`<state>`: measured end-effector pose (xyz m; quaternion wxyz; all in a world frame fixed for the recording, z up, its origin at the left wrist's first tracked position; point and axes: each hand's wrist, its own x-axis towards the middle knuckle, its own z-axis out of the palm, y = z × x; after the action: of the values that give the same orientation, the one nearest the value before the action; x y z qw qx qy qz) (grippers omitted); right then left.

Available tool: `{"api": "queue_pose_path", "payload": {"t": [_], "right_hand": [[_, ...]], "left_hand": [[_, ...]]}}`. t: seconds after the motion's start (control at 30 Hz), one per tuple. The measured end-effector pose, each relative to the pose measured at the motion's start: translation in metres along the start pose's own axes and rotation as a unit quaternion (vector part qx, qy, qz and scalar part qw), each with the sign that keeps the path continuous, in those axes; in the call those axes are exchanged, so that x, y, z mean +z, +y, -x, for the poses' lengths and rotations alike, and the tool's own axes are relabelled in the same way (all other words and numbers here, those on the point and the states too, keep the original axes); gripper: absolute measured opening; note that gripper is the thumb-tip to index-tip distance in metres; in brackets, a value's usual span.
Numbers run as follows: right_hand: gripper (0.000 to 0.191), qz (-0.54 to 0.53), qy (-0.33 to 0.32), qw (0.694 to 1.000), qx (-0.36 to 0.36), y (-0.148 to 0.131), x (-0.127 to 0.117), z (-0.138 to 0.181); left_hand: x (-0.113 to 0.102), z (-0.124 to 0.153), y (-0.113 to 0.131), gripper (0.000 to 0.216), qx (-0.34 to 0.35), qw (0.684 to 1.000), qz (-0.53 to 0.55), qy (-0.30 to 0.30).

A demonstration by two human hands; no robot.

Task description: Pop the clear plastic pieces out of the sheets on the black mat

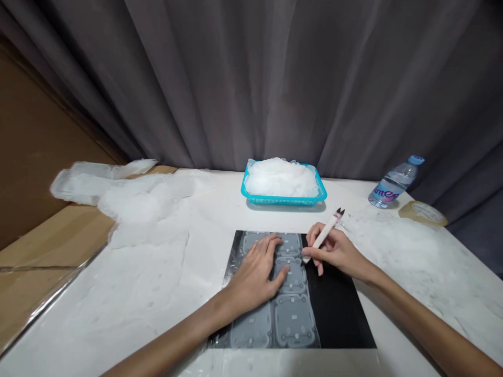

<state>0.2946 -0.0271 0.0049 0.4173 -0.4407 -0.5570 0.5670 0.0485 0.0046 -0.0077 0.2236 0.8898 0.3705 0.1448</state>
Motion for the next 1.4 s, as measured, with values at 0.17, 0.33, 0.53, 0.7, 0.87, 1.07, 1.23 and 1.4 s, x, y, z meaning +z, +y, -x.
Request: {"api": "queue_pose_path", "payload": {"t": [0.17,0.33,0.53,0.7,0.87,1.07,1.23,1.4], "right_hand": [[0.027,0.035,-0.018,0.999,-0.023,0.001,-0.005,0.001],[0.026,0.174,-0.03,0.981,-0.079,-0.004,-0.006,-0.004],[0.016,0.178,-0.002,0.982,-0.057,0.008,0.003,-0.006],[0.01,0.195,0.007,0.978,-0.067,0.013,0.003,-0.004],[0.01,0.247,-0.006,0.962,-0.12,0.015,0.006,-0.005],[0.013,0.247,-0.015,0.959,-0.139,0.021,0.006,-0.007],[0.009,0.261,-0.018,0.953,-0.153,0.022,0.005,-0.006],[0.008,0.309,-0.032,0.93,-0.195,0.023,0.006,-0.005]], "left_hand": [[0.0,-0.004,-0.002,0.043,0.008,1.0,0.021,0.015],[0.002,-0.005,-0.003,0.041,0.011,0.999,0.016,0.028],[0.001,-0.011,-0.009,0.049,0.022,0.999,0.022,0.021],[0.001,-0.01,-0.008,0.054,0.022,0.999,0.003,0.024],[0.0,-0.009,-0.007,0.05,0.02,0.999,0.02,0.022],[0.0,-0.011,-0.009,0.049,0.027,0.999,0.028,0.027],[0.002,-0.011,-0.01,0.048,0.03,0.999,0.035,0.028],[0.001,-0.013,-0.01,0.045,0.031,0.998,0.047,0.027]]}}
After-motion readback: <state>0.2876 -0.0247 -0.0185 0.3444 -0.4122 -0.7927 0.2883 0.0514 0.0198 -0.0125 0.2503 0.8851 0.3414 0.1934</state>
